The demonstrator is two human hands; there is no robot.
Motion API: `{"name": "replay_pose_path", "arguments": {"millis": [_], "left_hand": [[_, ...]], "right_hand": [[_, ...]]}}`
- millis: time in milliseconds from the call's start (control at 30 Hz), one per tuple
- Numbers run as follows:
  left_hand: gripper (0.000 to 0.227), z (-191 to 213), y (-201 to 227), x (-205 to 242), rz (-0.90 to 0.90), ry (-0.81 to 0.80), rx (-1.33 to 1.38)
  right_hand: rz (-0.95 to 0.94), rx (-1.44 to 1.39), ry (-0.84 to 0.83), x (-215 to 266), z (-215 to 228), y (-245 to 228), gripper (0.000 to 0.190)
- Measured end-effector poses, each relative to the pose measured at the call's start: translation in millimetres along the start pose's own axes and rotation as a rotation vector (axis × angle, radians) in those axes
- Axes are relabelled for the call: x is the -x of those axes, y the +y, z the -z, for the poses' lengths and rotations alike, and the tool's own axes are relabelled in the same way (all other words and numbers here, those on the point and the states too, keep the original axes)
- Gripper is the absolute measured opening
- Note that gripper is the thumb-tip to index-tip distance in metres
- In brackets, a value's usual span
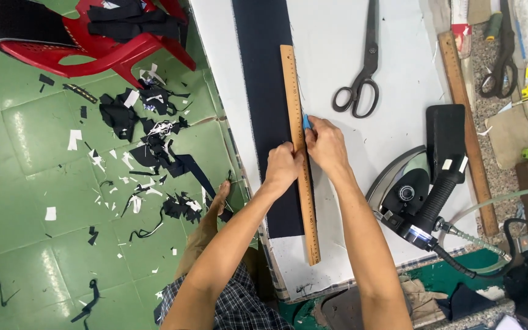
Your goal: The person cuts a long strip of black fabric using scissors, measures and marks it with a ruler and chalk, then irons the strip on a work table. The person handles the fabric, ruler, chalk, scissors, and iron throughout the process.
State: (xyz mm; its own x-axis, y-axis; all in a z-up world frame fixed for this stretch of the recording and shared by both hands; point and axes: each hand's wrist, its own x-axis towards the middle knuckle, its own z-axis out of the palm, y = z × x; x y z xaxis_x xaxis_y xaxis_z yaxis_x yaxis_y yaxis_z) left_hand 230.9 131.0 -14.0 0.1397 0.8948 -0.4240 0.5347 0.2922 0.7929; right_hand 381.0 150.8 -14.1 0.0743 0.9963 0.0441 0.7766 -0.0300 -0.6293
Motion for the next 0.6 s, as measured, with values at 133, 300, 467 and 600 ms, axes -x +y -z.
{"name": "replay_pose_path", "arguments": {"millis": [133, 300, 467, 600], "left_hand": [[0.019, 0.5, 0.7, -1.7, 0.003, -0.004, -0.017], [0.026, -9.5, -15.7, -15.3, 0.021, 0.012, -0.031], [0.029, -9.8, -16.9, -11.1, -0.086, 0.018, -0.051], [0.037, -10.5, -26.0, -16.3, -0.223, 0.047, -0.117]], "right_hand": [[-0.008, 0.021, -0.022, 26.3, 2.4, -2.9, 0.029], [-0.195, 0.105, -0.197, 152.1, 27.7, -29.3, 0.018], [-0.403, 0.063, -0.412, 293.9, 87.9, -50.3, 0.032], [-0.645, -0.128, -0.096, 391.7, 99.9, -41.5, 0.035]]}}
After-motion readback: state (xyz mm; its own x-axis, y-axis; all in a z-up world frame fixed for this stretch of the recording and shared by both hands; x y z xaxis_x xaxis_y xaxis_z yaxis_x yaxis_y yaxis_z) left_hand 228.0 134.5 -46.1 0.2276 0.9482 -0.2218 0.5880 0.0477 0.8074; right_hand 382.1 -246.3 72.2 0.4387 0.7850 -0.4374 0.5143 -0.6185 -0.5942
